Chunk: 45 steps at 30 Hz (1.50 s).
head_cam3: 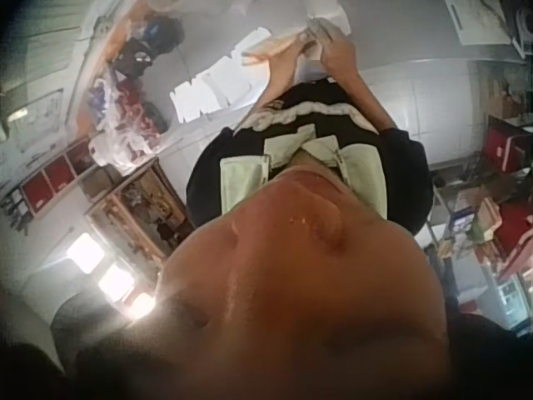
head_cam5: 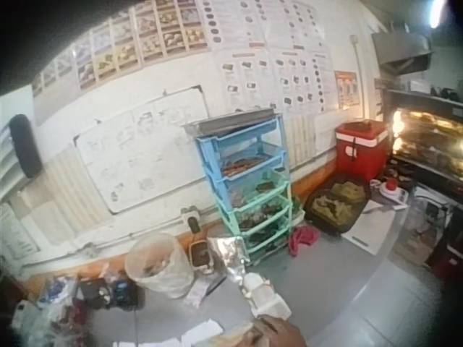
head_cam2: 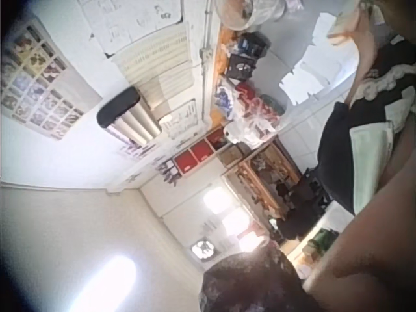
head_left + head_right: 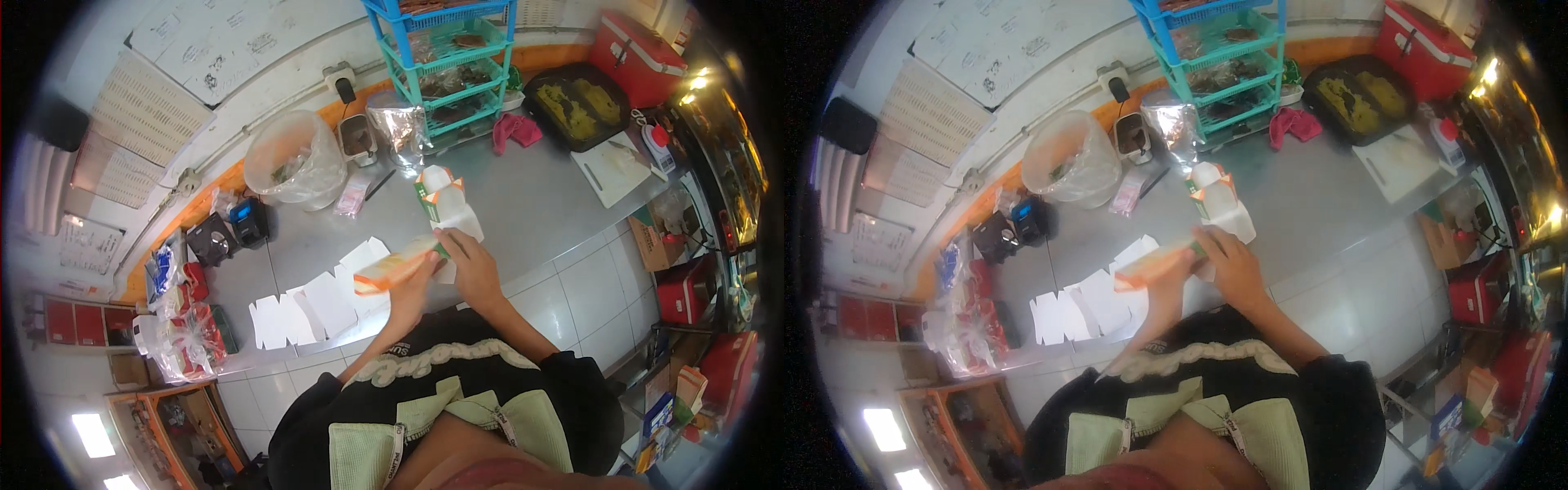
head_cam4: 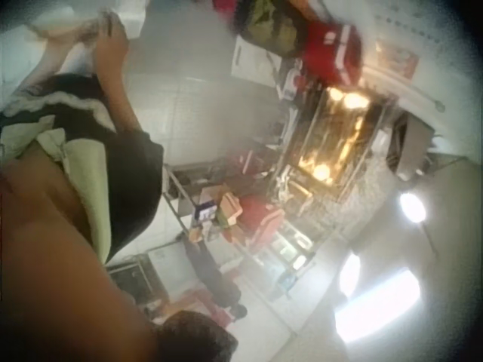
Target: The person assembles flat white cardboard boxes by folding flaps and applying adhesive tape to seal them. The person handles multiple boxes one at a time, placing completed boxes on the counter.
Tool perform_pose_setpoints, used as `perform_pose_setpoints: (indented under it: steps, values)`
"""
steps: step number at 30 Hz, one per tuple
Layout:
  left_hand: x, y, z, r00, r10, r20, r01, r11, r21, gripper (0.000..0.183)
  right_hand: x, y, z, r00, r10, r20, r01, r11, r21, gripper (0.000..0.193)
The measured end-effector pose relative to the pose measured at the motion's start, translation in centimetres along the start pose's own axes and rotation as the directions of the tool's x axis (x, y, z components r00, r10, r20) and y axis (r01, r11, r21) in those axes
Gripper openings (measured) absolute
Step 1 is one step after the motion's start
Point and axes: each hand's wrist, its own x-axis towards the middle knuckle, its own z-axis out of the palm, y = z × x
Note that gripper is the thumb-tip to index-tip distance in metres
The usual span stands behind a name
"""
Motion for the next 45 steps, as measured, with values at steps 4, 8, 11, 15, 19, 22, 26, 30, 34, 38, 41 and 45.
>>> perform_pose_setpoints:
  steps: [4, 8, 11, 15, 19, 22, 26, 30, 34, 38, 41, 45]
  values:
    - [-0.7, 2.0, 0.4, 0.998, -0.051, -0.031, 0.05, 0.999, -0.021, 0.034, -0.8, 1.3, 0.3, 0.989, 0.131, 0.062, -0.143, 0.949, 0.28, 0.033]
    - [-0.6, 1.7, 0.3, 0.991, -0.091, -0.102, 0.092, 0.996, 0.012, 0.033, -0.8, 2.3, 0.2, 0.995, -0.042, 0.093, 0.023, 0.981, 0.193, 0.024]
    - [-0.4, 1.8, 0.1, 0.998, -0.019, -0.063, 0.026, 0.995, 0.098, 0.03, -0.5, 1.1, -1.3, 0.978, 0.095, 0.187, -0.149, 0.941, 0.303, 0.017]
    - [-0.6, 1.7, 0.1, 0.997, 0.039, -0.073, 0.001, 0.88, 0.475, 0.024, 0.0, 0.6, 1.0, 0.978, 0.199, 0.057, -0.187, 0.73, 0.657, 0.013]
    - [-0.5, 2.3, 0.7, 0.99, 0.104, -0.098, -0.032, 0.829, 0.558, 0.027, 0.8, 0.2, 0.4, 0.952, 0.264, 0.156, -0.292, 0.62, 0.728, 0.012]
    - [-0.2, 2.6, 0.1, 0.991, 0.124, -0.051, -0.096, 0.922, 0.376, 0.034, 1.2, 1.1, -0.5, 0.962, 0.205, 0.181, -0.272, 0.663, 0.698, 0.01]
    - [0.1, 3.2, 0.2, 0.981, 0.192, -0.037, -0.138, 0.814, 0.564, 0.034, 2.2, 0.9, -1.6, 0.955, 0.211, 0.209, -0.296, 0.597, 0.745, 0.008]
    - [1.6, 2.6, -0.2, 0.92, 0.32, 0.225, -0.38, 0.591, 0.711, 0.037, 2.1, -0.2, 0.5, 0.967, 0.241, 0.085, -0.209, 0.555, 0.805, 0.007]
    - [2.5, 3.3, 0.2, 0.882, 0.348, 0.319, -0.467, 0.547, 0.695, 0.037, 3.1, 0.2, -0.3, 0.953, 0.193, 0.235, -0.303, 0.673, 0.675, 0.012]
    - [0.9, 5.8, -1.2, 0.893, 0.224, 0.391, -0.428, 0.693, 0.581, 0.037, 2.4, -0.3, 0.6, 0.941, 0.135, 0.31, -0.276, 0.838, 0.47, 0.022]
    - [0.2, 5.5, -1.0, 0.934, 0.152, 0.322, -0.303, 0.815, 0.494, 0.038, 2.5, -0.9, 0.9, 0.971, 0.101, 0.215, -0.207, 0.807, 0.553, 0.035]
    - [1.1, 3.0, 2.6, 0.946, 0.116, 0.304, -0.245, 0.869, 0.43, 0.039, 3.1, 4.8, 3.7, 0.957, 0.228, 0.178, -0.247, 0.324, 0.913, 0.043]
